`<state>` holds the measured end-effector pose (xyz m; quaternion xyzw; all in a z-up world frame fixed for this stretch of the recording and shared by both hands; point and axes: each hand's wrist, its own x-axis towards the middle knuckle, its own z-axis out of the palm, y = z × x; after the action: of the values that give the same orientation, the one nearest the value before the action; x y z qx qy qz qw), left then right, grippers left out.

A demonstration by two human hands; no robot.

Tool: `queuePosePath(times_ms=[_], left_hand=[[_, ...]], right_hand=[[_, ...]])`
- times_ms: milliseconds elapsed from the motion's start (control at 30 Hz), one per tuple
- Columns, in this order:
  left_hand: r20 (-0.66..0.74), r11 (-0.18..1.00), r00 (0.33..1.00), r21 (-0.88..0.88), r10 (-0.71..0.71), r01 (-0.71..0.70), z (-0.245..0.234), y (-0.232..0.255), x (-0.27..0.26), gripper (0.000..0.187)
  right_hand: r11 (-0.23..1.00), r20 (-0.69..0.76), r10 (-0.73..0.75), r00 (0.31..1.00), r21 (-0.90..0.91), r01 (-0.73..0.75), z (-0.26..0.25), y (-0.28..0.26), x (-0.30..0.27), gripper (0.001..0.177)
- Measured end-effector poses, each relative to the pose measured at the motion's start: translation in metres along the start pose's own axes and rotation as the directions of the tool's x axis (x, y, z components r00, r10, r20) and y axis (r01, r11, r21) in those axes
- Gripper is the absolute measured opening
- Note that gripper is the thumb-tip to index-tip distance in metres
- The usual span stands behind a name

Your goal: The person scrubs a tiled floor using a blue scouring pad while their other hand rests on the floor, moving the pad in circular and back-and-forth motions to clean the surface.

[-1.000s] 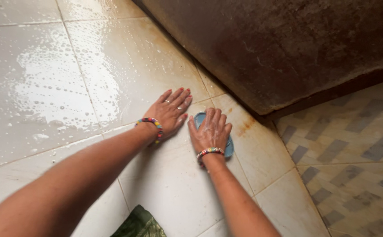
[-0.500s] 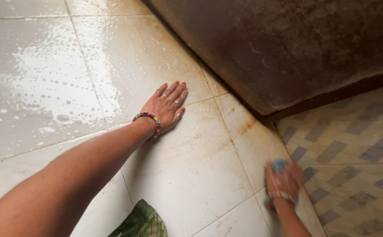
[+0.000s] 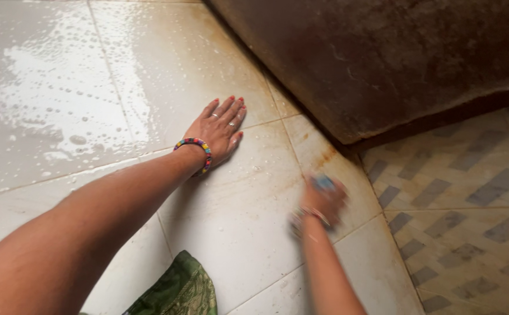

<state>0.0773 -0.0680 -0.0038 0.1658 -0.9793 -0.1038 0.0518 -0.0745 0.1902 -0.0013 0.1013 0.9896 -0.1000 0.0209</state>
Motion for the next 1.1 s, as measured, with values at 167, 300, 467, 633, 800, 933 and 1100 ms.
queuePosePath(times_ms=[167, 300, 467, 633, 800, 933, 1100], left_hand=[[-0.014, 0.999, 1.0, 0.036, 0.008, -0.007, 0.004, -0.001, 0.001, 0.065], [0.0, 0.999, 1.0, 0.033, -0.001, 0.001, 0.005, -0.001, 0.004, 0.065], [0.002, 0.997, 1.0, 0.079, 0.003, -0.003, 0.005, 0.0, 0.004, 0.064], [0.016, 0.997, 1.0, 0.077, -0.005, 0.003, 0.004, 0.002, 0.005, 0.064], [0.023, 0.996, 1.0, 0.087, -0.021, 0.019, 0.004, 0.004, 0.005, 0.065], [0.032, 0.997, 0.999, 0.075, -0.02, 0.018, 0.005, 0.003, 0.006, 0.066], [-0.019, 0.998, 1.0, 0.06, -0.002, 0.003, 0.01, 0.004, 0.012, 0.067]], right_hand=[[0.929, -0.081, -0.368, 0.926, 0.01, 0.37, 0.012, -0.123, -0.091, 0.074], [0.752, -0.007, -0.658, 0.753, -0.044, 0.657, -0.005, -0.118, -0.106, 0.057], [0.732, 0.009, -0.672, 0.741, -0.148, 0.666, -0.029, -0.064, -0.062, 0.058], [0.834, -0.007, -0.509, 0.861, -0.253, 0.491, -0.052, 0.021, -0.014, 0.07], [0.917, -0.018, -0.236, 0.972, -0.336, 0.216, -0.075, 0.125, 0.034, 0.087], [0.937, -0.166, -0.223, 0.961, -0.309, 0.164, -0.078, 0.206, 0.04, 0.101], [0.932, -0.189, -0.175, 0.966, -0.348, 0.101, -0.059, 0.204, 0.02, 0.102]])
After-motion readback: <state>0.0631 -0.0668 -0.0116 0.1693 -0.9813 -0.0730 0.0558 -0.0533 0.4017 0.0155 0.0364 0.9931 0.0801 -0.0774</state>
